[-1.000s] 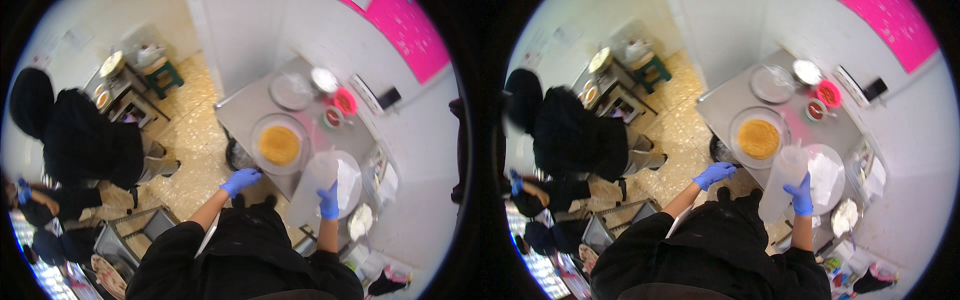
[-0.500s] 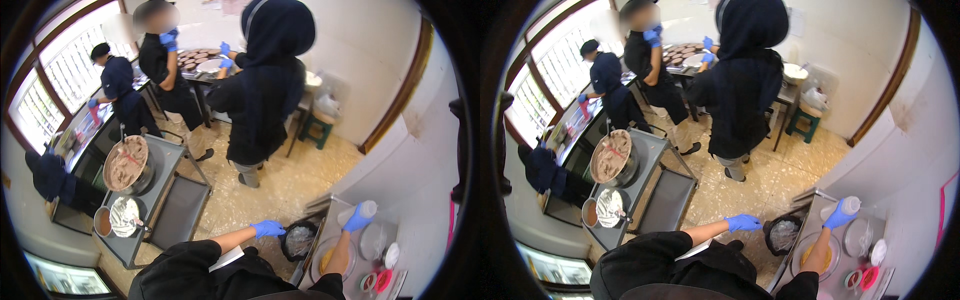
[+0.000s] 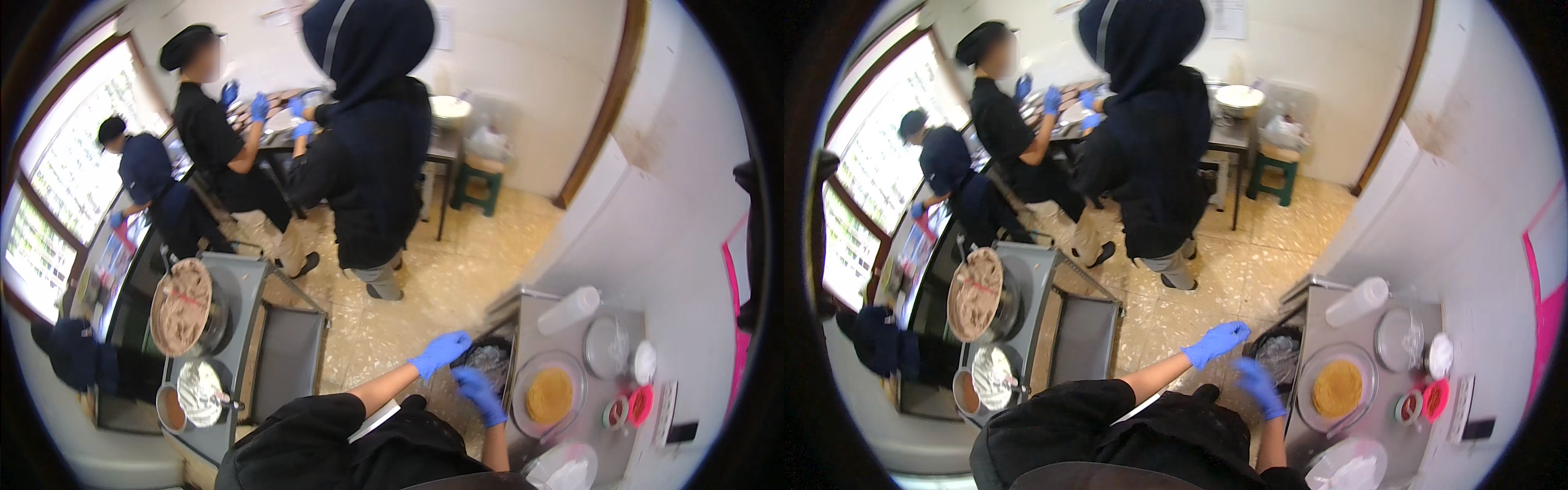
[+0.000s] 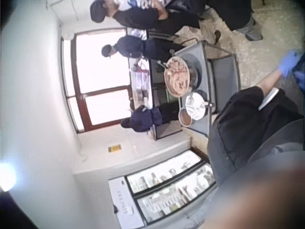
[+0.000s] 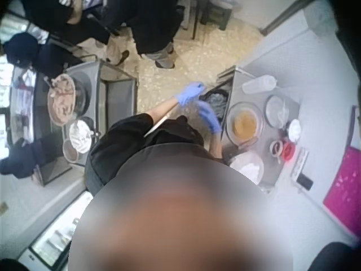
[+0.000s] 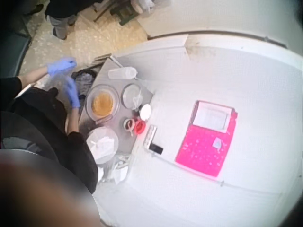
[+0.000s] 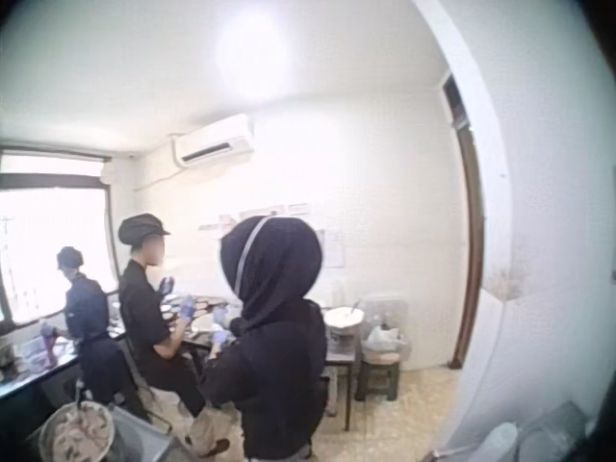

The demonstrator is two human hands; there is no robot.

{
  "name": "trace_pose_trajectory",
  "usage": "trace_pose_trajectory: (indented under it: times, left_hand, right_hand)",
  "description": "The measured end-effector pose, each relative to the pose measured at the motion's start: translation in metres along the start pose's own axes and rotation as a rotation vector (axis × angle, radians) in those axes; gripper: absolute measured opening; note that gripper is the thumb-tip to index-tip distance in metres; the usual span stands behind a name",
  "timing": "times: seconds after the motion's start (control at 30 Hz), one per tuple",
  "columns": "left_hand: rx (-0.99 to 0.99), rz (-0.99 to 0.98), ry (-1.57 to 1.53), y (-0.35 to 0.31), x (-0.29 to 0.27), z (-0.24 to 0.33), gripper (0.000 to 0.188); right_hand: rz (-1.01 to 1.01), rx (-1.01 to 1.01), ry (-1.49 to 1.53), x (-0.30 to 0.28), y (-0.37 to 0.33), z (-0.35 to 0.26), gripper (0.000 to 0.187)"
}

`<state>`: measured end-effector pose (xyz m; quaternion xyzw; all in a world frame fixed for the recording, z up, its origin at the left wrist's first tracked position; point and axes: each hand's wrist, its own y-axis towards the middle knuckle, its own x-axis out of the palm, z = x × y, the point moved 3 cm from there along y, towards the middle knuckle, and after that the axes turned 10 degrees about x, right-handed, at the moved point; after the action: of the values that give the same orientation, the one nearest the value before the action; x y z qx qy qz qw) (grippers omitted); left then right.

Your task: The person assembles a layered crepe dessert by placing a crepe on parchment paper, spreading whipped cream, and repeating the process with additional crepes. The person uses a spatula to spread cream and handles crepes and parchment paper throughout.

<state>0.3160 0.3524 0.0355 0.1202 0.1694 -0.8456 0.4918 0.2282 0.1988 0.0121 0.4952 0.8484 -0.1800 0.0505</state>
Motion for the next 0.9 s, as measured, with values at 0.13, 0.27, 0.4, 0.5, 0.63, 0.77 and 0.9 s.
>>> trace_pose_trajectory:
  times: [0.13, 0.27, 0.4, 0.5, 0.63, 0.77, 0.9]
  left_hand:
    - [0.178, -0.033, 0.07, 0.035, 0.04, 0.005, 0.036]
    - [0.306, -0.236, -0.111, 0.061, 0.074, 0.041, 0.025]
    - [0.16, -0.722, -0.264, 0.056, 0.099, 0.131, 0.046]
    - [-0.045, -1.112, -0.517, 0.024, 0.106, 0.203, 0.06]
    - [-0.021, -1.095, -0.366, 0.004, 0.156, 0.257, 0.043]
    - [0.125, -1.052, -0.383, 0.003, 0.26, 0.251, 0.047]
    - [0.044, -1.036, -0.432, -0.008, 0.346, 0.2, 0.042]
  right_hand:
    - [-0.184, -0.052, 0.236, 0.084, -0.035, -0.052, 0.04]
    - [-0.024, 0.008, 0.228, 0.053, -0.051, -0.082, 0.024]
    - [0.601, -0.075, 0.29, -0.012, -0.129, -0.076, 0.019]
    - [1.131, -0.095, 0.617, -0.064, -0.235, -0.058, 0.015]
    - [1.424, 0.395, 0.347, -0.123, -0.374, -0.033, 0.028]
    - [1.941, 0.384, 0.224, -0.122, -0.45, -0.009, 0.041]
    - [1.961, 0.486, 0.631, -0.045, -0.482, 0.048, 0.044]
